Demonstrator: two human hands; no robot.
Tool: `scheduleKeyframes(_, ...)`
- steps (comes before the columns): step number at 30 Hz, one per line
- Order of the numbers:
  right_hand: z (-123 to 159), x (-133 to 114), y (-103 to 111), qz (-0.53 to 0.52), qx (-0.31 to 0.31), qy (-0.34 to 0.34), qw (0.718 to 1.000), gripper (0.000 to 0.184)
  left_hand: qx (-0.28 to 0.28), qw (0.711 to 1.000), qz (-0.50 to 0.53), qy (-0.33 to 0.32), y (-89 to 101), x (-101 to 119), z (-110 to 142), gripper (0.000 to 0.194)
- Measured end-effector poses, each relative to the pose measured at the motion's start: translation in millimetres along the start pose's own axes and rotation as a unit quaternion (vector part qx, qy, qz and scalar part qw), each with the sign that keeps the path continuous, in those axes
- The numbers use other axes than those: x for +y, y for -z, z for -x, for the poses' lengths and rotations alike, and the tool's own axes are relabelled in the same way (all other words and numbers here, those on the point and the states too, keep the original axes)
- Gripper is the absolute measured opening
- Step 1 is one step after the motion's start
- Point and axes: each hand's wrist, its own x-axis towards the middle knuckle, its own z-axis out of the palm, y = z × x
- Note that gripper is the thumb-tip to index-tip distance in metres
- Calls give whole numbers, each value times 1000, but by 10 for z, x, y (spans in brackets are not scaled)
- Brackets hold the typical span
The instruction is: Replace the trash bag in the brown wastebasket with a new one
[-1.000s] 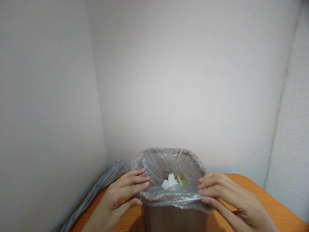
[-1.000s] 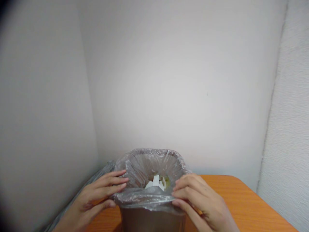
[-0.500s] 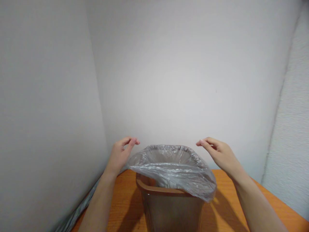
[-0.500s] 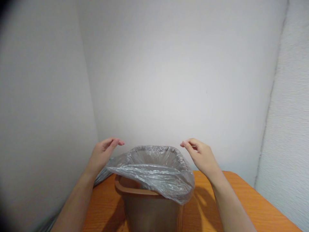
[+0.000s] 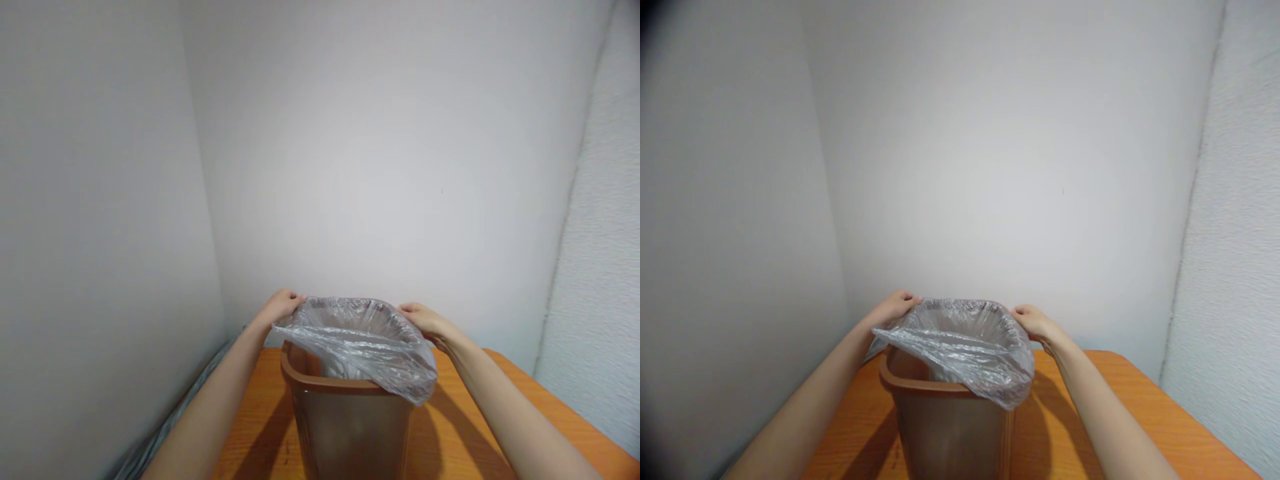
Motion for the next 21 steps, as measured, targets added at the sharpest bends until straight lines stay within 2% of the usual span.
scheduleKeyframes(3,-149,-62,43,79,63,10,995,36,27,998,-35,-36,38,147,-68,28)
scheduleKeyframes(7,-221,-204,84,125,156,65,978,24,63,992,-27,-107,78,358,-15,24)
scheduleKeyframes(9,-148,-267,107,124,179,101,971,20,72,988,-5,-137,107,398,87,22)
scheduleKeyframes(12,92,-337,186,101,171,148,969,17,71,985,35,-150,192,353,297,24)
scheduleKeyframes(14,290,-356,288,54,142,171,973,23,65,986,68,-138,285,278,438,26)
scheduleKeyframes(16,471,-330,424,-38,126,187,973,34,57,986,104,-117,400,184,566,30)
scheduleKeyframes(19,672,-171,627,-174,171,171,955,45,51,983,153,-85,563,8,734,37)
scheduleKeyframes(21,771,-8,699,-208,200,125,949,46,62,979,180,-69,624,-130,831,41)
